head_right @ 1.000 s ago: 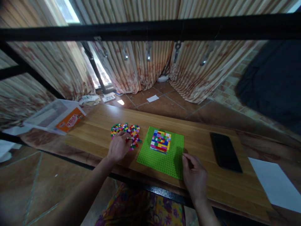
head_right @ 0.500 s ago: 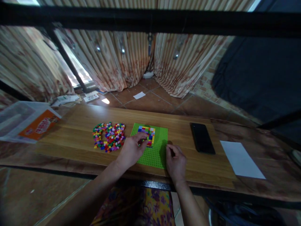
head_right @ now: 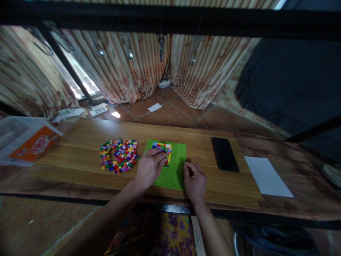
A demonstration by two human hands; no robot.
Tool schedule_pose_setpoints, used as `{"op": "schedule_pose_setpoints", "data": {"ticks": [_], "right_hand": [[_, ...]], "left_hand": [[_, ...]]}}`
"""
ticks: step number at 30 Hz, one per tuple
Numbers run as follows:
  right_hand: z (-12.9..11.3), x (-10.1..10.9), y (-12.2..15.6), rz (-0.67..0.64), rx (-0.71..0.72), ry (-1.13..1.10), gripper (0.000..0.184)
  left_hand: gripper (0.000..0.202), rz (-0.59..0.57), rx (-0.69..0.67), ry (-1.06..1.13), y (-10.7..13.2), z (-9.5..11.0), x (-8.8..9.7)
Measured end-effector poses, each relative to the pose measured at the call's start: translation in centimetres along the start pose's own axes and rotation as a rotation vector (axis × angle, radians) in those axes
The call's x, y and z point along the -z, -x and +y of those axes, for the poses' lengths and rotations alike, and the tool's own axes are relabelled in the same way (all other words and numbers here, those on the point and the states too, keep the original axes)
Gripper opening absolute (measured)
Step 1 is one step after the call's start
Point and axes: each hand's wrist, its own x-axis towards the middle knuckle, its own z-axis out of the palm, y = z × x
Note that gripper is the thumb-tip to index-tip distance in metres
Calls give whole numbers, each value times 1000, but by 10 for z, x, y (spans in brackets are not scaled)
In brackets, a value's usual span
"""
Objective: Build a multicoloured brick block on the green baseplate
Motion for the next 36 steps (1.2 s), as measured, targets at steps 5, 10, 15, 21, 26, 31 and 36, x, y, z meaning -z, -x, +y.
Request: {"op": "schedule_pose_setpoints", "data": {"ticks": [5, 10, 15, 21, 26, 31, 36], "right_hand": [[0, 0, 0, 1, -1, 12, 30], [-1, 0, 0, -1, 14, 12, 30], [-2, 0, 0, 0, 25, 24, 31], [-1, -1, 0, -3, 25, 27, 31], [-1, -1, 0, -5, 36, 29, 30], [-4, -1, 1, -11, 37, 54, 30], [-1, -3, 1, -7, 60, 77, 33]], "left_hand": [[25, 27, 1, 14, 3, -1, -4], [25, 56, -5, 37, 3, -1, -4], [24, 28, -53, 41, 7, -3, -5], [26, -36, -128, -43, 7, -1, -3], [31, -73, -152, -187, 8, 3, -1], [28, -150, -244, -266, 6, 4, 0], [25, -197, -254, -305, 6, 5, 2]]}}
